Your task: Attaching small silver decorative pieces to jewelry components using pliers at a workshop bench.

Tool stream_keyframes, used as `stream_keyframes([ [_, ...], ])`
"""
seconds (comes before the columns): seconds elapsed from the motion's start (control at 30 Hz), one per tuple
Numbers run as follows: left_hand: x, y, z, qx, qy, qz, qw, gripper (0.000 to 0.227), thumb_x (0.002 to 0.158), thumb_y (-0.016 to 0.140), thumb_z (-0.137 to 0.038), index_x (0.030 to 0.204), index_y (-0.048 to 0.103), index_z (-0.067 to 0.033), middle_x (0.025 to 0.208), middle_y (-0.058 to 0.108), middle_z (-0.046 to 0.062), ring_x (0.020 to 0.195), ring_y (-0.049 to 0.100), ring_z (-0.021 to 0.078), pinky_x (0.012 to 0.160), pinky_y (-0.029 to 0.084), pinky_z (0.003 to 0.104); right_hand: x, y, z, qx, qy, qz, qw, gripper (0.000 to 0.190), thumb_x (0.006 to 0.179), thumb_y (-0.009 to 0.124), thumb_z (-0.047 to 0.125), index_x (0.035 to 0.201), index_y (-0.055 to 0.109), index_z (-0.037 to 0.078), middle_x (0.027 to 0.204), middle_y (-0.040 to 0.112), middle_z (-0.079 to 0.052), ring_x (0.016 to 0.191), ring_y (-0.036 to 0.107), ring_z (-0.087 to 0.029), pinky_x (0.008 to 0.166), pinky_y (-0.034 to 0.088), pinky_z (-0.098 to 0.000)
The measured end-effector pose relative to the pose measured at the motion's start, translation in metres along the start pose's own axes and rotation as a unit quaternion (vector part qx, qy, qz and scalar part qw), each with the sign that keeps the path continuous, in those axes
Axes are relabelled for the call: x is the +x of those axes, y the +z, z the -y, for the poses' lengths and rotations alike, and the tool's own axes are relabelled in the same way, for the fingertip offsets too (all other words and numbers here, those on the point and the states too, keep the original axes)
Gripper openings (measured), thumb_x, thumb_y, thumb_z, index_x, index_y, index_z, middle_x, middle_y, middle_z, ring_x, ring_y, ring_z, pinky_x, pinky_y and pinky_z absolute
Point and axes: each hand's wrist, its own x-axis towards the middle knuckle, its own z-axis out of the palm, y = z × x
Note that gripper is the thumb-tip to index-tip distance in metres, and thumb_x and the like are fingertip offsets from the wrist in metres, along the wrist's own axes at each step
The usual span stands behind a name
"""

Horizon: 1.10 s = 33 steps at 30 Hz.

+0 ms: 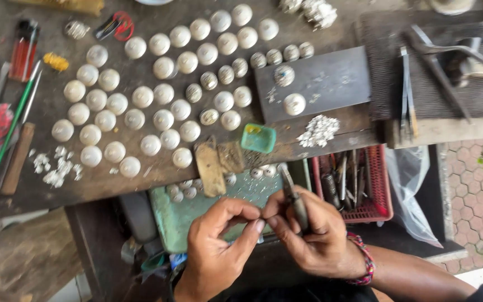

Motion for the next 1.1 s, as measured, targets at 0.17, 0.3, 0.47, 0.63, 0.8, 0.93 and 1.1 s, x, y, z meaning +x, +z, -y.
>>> stream_keyframes([
  [0.17,0.001,0.005,0.008,0.041,0.024,-0.020,0.999,0.007,0.073,0.065,-0.009,0.078,0.059,-0.0073,0.072,0.064,0.001,0.066,0.061,0.0086,0.062,0.051,0.020,0.006,-0.005,-0.001,0.003,-0.013,-0.012,1.000,0.014,0.082,0.053,0.007,0.073,0.042,0.006,0.073,0.055,-0.003,0.051,0.040,-0.010,0.047,0.036,-0.0200],
  [0.3,0.004,0.007,0.012,0.172,0.112,-0.026,0.978,0.009,0.072,0.065,-0.016,0.074,0.058,-0.0106,0.067,0.062,-0.002,0.057,0.058,0.0107,0.057,0.048,0.022,0.015,-0.016,-0.017,-0.079,-0.076,-0.097,0.989,0.025,0.079,0.051,0.001,0.066,0.033,0.010,0.075,0.059,-0.007,0.063,0.059,-0.014,0.053,0.046,-0.0210],
  [0.47,0.008,0.009,0.011,0.161,0.129,-0.002,0.978,0.008,0.077,0.061,-0.015,0.075,0.059,-0.0078,0.069,0.060,0.002,0.059,0.057,0.0131,0.054,0.049,0.023,0.024,-0.030,-0.036,-0.180,-0.042,-0.204,0.961,0.028,0.082,0.055,0.003,0.067,0.033,0.010,0.081,0.062,-0.008,0.067,0.062,-0.013,0.055,0.043,-0.0203],
  [0.63,0.009,0.010,0.013,0.153,0.128,-0.013,0.980,0.005,0.075,0.063,-0.013,0.075,0.060,-0.0078,0.070,0.062,0.003,0.060,0.060,0.0131,0.054,0.050,0.023,0.033,-0.033,-0.038,-0.221,-0.023,-0.237,0.946,0.030,0.087,0.055,0.005,0.066,0.033,0.009,0.083,0.064,-0.007,0.069,0.064,-0.014,0.054,0.042,-0.0199],
  [0.8,0.012,0.007,0.009,0.148,0.159,0.000,0.976,0.006,0.073,0.064,-0.007,0.074,0.059,-0.0056,0.063,0.059,0.005,0.053,0.055,0.0145,0.047,0.047,0.025,0.032,-0.030,-0.032,-0.157,0.009,-0.253,0.955,0.030,0.087,0.052,-0.002,0.068,0.031,0.008,0.085,0.061,-0.014,0.078,0.063,-0.019,0.066,0.046,-0.0247],
  [0.93,0.016,0.000,-0.002,0.166,0.196,0.000,0.966,0.005,0.079,0.059,-0.007,0.076,0.056,-0.0035,0.065,0.057,0.007,0.055,0.053,0.0203,0.053,0.045,0.030,0.017,-0.021,-0.032,-0.071,0.004,-0.222,0.972,0.028,0.086,0.052,-0.005,0.070,0.031,0.004,0.087,0.053,-0.021,0.079,0.056,-0.023,0.065,0.046,-0.0269],
  [1.1,0.005,-0.007,0.000,0.153,0.211,0.063,0.963,0.010,0.081,0.062,0.000,0.087,0.054,-0.0018,0.075,0.056,0.010,0.062,0.054,0.0245,0.055,0.043,0.035,-0.017,-0.016,-0.042,-0.021,0.118,-0.114,0.986,0.029,0.088,0.052,-0.009,0.075,0.030,0.006,0.094,0.056,-0.013,0.082,0.059,-0.014,0.072,0.047,-0.0201],
])
